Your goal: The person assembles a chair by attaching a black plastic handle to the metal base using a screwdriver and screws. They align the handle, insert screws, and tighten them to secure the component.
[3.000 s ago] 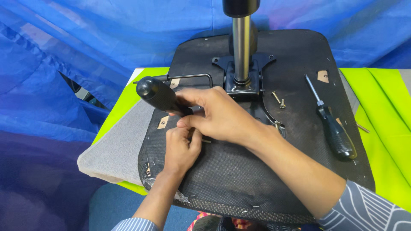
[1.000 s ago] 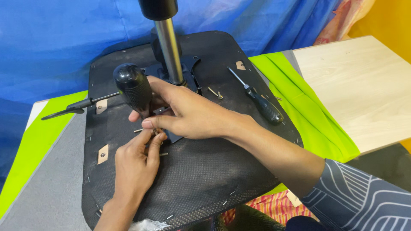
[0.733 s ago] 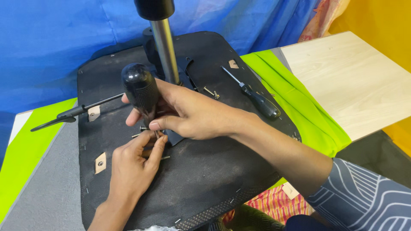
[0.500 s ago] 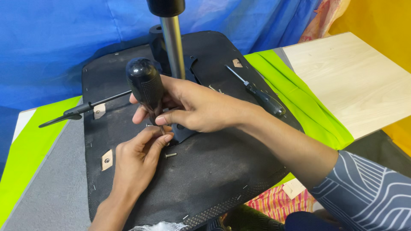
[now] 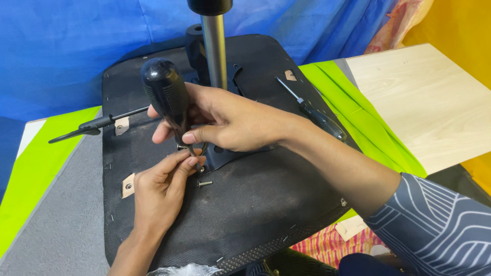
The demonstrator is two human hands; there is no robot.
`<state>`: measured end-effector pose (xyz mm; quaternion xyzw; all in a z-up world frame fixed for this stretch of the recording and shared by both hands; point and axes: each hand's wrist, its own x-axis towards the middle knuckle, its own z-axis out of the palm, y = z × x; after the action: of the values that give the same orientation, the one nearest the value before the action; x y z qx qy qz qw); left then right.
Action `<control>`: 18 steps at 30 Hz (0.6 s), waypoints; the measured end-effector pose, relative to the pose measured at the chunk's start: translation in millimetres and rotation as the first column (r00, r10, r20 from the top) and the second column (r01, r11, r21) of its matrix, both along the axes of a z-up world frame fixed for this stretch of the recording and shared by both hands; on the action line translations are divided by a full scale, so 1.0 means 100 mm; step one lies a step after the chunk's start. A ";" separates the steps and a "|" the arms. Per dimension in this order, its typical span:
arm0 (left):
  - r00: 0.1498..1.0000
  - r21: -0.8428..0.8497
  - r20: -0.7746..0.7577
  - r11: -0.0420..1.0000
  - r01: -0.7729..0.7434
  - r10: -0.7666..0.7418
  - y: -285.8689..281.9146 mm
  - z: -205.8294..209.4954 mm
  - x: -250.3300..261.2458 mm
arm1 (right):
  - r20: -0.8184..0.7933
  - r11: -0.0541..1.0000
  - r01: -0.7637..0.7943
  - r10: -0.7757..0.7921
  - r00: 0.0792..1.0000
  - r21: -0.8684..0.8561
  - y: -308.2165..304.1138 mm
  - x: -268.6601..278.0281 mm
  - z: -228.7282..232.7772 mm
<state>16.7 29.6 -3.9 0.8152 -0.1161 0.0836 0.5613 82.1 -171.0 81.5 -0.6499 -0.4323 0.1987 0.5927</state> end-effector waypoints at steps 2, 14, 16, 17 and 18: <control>0.999 0.034 0.038 0.999 -0.020 0.019 0.00 0.00 0.00 | 0.030 1.000 0.016 -0.016 0.999 -0.014 0.03 0.01 0.01; 0.999 -0.064 0.014 0.997 0.035 -0.034 0.00 0.01 0.02 | 0.058 0.974 0.203 -0.198 0.978 -0.103 0.18 -0.05 0.08; 0.999 -0.056 0.004 0.998 0.040 -0.039 -0.01 0.01 0.03 | 0.038 0.984 0.157 -0.154 0.987 -0.082 0.15 -0.03 0.07; 0.999 -0.026 -0.007 0.999 0.036 -0.036 -0.01 0.01 0.03 | 0.044 0.990 0.121 -0.118 0.992 -0.066 0.13 -0.02 0.07; 0.999 0.007 -0.015 0.999 0.032 -0.032 0.00 0.01 0.04 | 0.052 0.995 0.084 -0.081 0.995 -0.048 0.12 0.00 0.07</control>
<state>21.0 29.2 -2.9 0.8157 -0.1251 0.0682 0.5606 81.9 -159.4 88.3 -0.6866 -0.4148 0.1683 0.5729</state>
